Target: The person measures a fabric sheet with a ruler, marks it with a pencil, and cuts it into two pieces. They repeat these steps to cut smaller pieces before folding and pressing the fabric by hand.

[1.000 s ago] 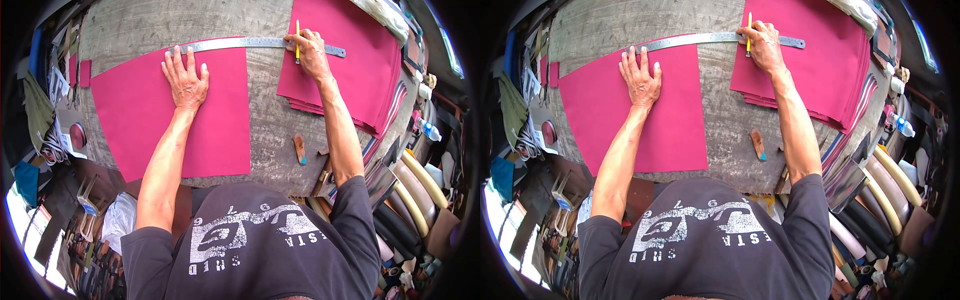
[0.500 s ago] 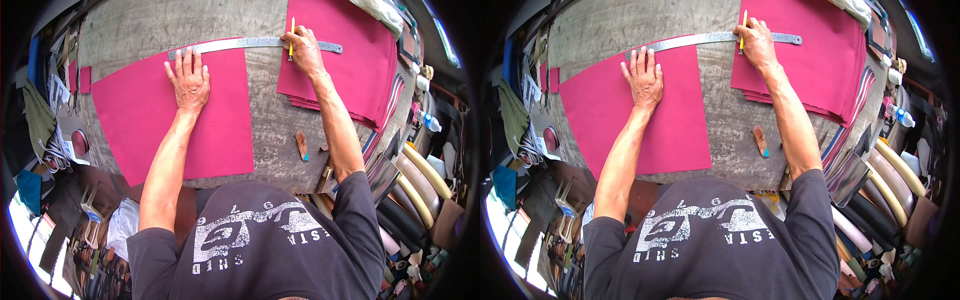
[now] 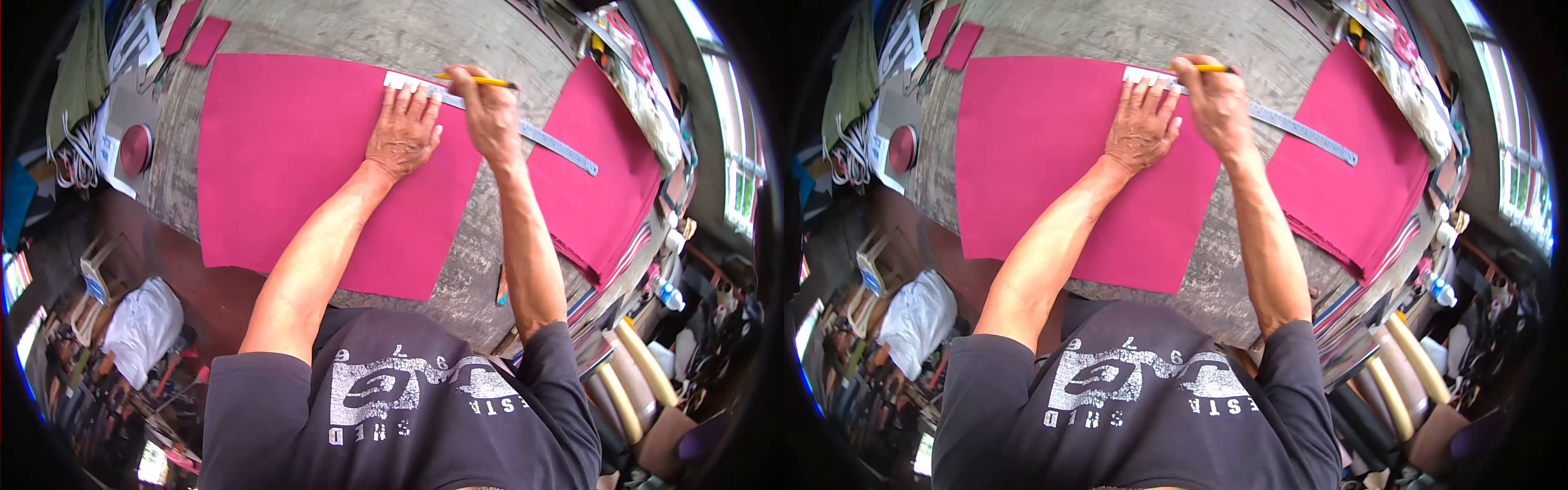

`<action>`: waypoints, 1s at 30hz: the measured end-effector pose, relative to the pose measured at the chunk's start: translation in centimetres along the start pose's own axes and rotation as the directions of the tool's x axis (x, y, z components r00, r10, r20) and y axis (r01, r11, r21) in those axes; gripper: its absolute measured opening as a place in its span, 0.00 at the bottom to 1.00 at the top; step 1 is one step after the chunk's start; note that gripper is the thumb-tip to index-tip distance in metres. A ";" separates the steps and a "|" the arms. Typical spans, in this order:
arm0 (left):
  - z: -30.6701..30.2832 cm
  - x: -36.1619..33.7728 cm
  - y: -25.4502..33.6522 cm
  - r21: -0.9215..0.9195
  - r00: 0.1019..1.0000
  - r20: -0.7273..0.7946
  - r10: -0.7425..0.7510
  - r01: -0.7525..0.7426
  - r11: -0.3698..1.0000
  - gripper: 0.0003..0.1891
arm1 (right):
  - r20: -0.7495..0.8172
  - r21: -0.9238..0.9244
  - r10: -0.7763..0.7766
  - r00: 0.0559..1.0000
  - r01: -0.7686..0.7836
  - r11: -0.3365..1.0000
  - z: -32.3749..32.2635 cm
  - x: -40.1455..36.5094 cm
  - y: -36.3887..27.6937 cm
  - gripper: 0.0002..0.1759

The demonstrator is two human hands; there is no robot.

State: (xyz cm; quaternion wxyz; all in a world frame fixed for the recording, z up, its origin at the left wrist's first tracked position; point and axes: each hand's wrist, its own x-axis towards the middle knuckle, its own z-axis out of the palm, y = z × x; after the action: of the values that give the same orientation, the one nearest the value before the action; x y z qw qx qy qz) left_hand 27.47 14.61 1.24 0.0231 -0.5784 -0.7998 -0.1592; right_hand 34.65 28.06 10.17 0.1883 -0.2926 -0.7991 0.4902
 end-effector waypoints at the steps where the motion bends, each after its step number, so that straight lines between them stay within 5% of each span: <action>1: -0.6 0.1 0.1 0.023 0.998 0.060 -0.013 0.012 1.000 0.30 | 0.009 -0.027 -0.020 1.000 0.020 0.999 2.1 0.8 -0.2 0.15; 3: -0.8 0.4 -0.4 0.004 0.975 0.221 -0.011 0.010 1.000 0.32 | -0.005 -0.030 -0.019 1.000 0.018 0.999 5.5 2.0 -0.6 0.16; 6: 0.4 -0.3 -0.5 0.032 1.000 0.003 -0.014 0.014 0.999 0.33 | -0.032 -0.161 -0.041 0.999 0.035 0.986 8.3 2.7 0.7 0.17; 7: 0.8 -0.5 -0.5 -0.010 0.995 0.100 -0.022 0.023 1.000 0.35 | -0.003 -0.180 -0.002 1.000 0.002 0.984 8.6 2.6 0.9 0.17; 13: 0.8 -0.5 -0.5 0.121 0.986 0.167 -0.003 -0.018 0.992 0.34 | -0.003 -0.268 -0.054 0.999 0.051 0.962 9.3 2.3 1.5 0.16; 16: 0.4 -0.6 -0.6 0.036 0.978 0.208 -0.007 -0.001 0.999 0.37 | 0.001 -0.315 -0.086 0.996 0.082 0.946 9.4 2.3 1.7 0.15; 30: -0.1 -0.1 -0.6 0.143 0.973 0.228 -0.020 -0.013 0.990 0.38 | 0.006 -0.421 -0.263 0.965 0.241 0.875 9.6 2.4 2.0 0.12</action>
State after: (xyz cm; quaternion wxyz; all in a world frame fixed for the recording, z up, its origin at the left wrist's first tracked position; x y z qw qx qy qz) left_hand 26.96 14.28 1.19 -0.0278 -0.5884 -0.8074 -0.0333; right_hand 27.76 23.81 4.10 0.2040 -0.2318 -0.9115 0.2716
